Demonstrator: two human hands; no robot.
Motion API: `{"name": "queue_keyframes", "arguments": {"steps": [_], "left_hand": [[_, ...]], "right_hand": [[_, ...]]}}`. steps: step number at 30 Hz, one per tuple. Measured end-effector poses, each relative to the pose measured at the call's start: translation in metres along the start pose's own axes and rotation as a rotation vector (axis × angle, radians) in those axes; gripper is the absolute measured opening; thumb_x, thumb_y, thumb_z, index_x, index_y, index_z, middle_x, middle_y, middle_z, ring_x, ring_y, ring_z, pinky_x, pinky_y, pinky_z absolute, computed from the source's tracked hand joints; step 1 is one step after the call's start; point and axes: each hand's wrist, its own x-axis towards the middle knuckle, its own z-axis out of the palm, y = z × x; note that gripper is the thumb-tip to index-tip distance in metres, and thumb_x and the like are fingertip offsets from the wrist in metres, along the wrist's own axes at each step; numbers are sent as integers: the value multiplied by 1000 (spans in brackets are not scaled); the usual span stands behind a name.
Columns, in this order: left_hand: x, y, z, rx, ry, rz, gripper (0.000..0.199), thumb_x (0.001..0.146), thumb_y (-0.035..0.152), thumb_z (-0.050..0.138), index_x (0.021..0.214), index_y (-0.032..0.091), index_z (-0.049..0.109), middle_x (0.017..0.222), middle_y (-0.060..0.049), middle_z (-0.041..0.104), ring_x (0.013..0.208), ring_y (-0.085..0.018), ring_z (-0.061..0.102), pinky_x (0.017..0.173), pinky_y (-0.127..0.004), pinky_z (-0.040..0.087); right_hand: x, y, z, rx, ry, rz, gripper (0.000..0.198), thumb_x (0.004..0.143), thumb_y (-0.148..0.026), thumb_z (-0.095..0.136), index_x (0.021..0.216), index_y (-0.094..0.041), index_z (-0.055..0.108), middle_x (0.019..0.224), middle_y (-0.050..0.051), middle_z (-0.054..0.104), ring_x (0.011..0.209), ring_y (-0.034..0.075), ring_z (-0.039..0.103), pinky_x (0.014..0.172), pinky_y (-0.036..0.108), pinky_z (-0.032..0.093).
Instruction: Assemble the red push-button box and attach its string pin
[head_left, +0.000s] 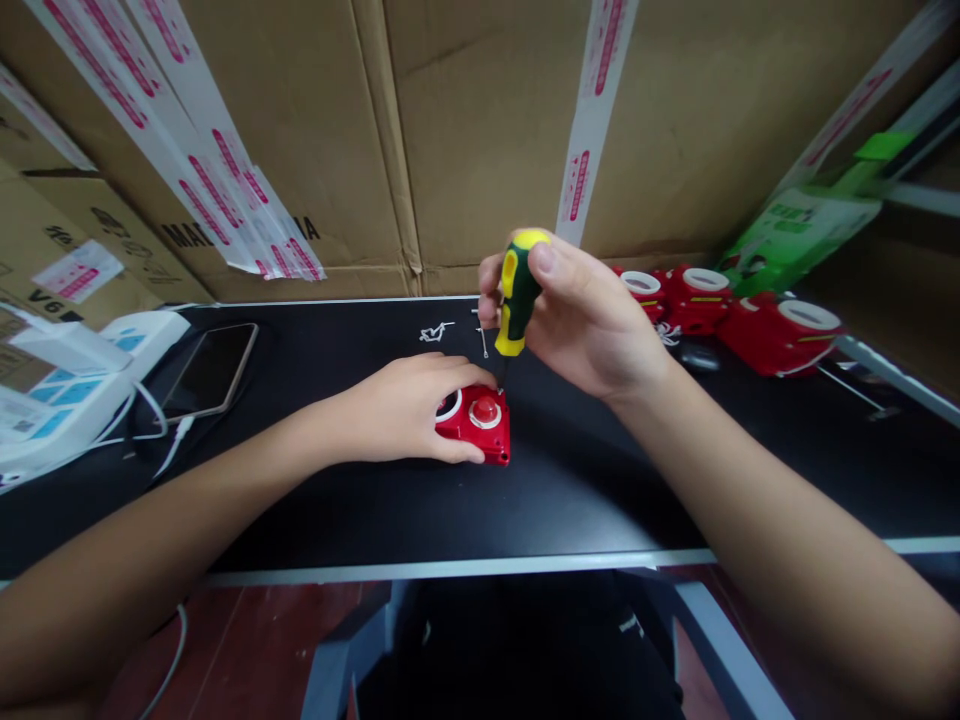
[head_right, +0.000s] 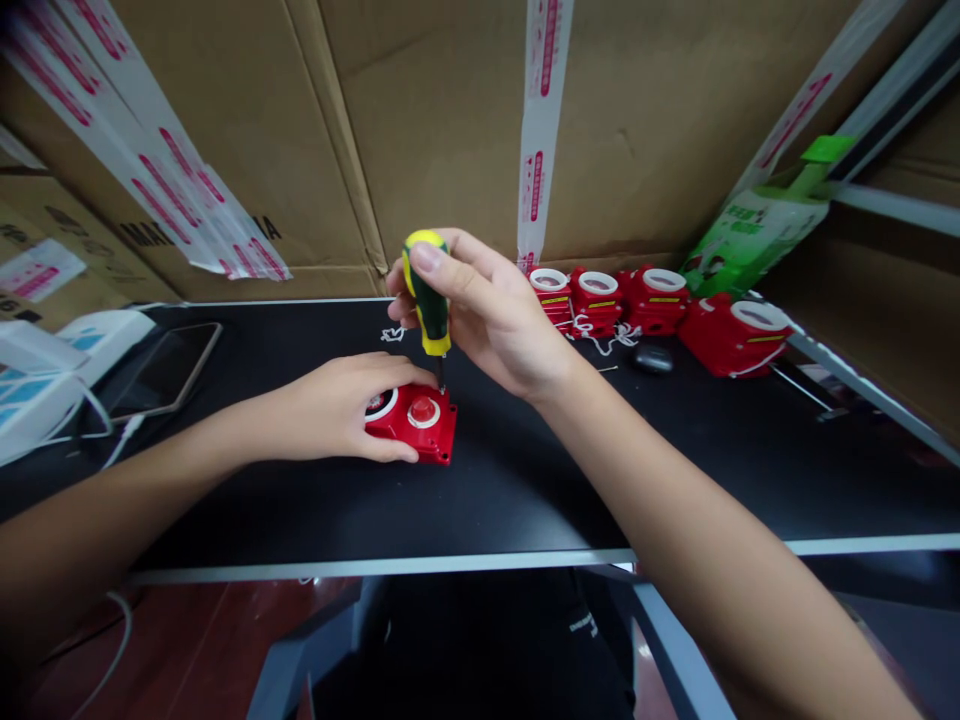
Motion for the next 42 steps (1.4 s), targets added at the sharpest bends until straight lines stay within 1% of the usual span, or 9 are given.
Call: {"name": "queue_keyframes", "arguments": {"steps": [3, 6, 11, 18, 20, 25, 32, 37, 42], "left_hand": [[0, 1, 0, -1, 3, -6, 65, 86, 54, 90, 138, 23, 66, 131, -7, 77, 118, -27, 71, 104, -38, 52], [0, 0, 0, -3, -9, -24, 68, 86, 55, 89, 141, 24, 65, 136, -7, 76, 121, -28, 71, 106, -39, 52], [0, -1, 1, -4, -13, -33, 70, 86, 57, 89, 142, 23, 65, 138, -8, 75, 122, -29, 70, 107, -41, 53], [-1, 0, 0, -32, 4, -12, 66, 86, 55, 90, 139, 23, 66, 134, -7, 76, 121, -28, 70, 107, -41, 52], [0, 1, 0, -30, -1, -20, 66, 86, 54, 90, 140, 24, 66, 134, -7, 76, 119, -29, 71, 105, -41, 52], [1, -2, 2, -28, 1, -22, 69, 85, 57, 89, 140, 24, 65, 133, -7, 76, 118, -29, 71, 104, -42, 53], [-1, -3, 4, -28, 12, 0, 68, 85, 59, 89, 139, 24, 65, 131, -7, 76, 119, -29, 70, 105, -41, 53], [0, -1, 2, -21, 1, -26, 70, 85, 59, 90, 140, 23, 66, 129, -8, 77, 115, -29, 71, 102, -41, 53], [1, -2, 2, -12, -1, -18, 72, 85, 60, 89, 141, 22, 65, 129, -8, 76, 114, -29, 71, 102, -41, 53]], "right_hand": [[1, 0, -2, -3, -9, -12, 34, 93, -45, 89, 92, -23, 64, 89, -1, 73, 73, 14, 68, 72, 27, 59], [3, -1, -1, 19, -9, -7, 37, 94, -55, 85, 94, -24, 65, 74, -5, 59, 60, 11, 54, 62, 26, 53], [4, -1, 0, 44, -48, 19, 56, 103, -74, 62, 100, -20, 74, 76, -2, 54, 63, 11, 52, 66, 28, 53], [1, 5, -2, 11, -25, 3, 41, 91, -58, 87, 97, -22, 68, 93, 1, 69, 76, 14, 65, 73, 29, 56], [1, 5, -2, 17, -36, -10, 39, 93, -55, 87, 93, -22, 65, 85, -1, 65, 68, 13, 61, 67, 28, 53], [2, 2, 1, 48, -51, 35, 49, 102, -70, 66, 102, -22, 74, 74, -3, 52, 59, 12, 48, 63, 29, 50], [0, 7, -3, 76, -10, 15, 31, 96, -50, 83, 99, -21, 73, 95, 1, 71, 79, 14, 68, 77, 28, 58], [1, 5, -4, 111, -49, 15, 34, 103, -56, 72, 101, -21, 72, 77, -2, 58, 62, 12, 54, 64, 27, 51], [2, 3, -1, 102, -51, 46, 43, 106, -59, 63, 96, -19, 75, 75, -1, 53, 62, 12, 50, 67, 29, 52]]}}
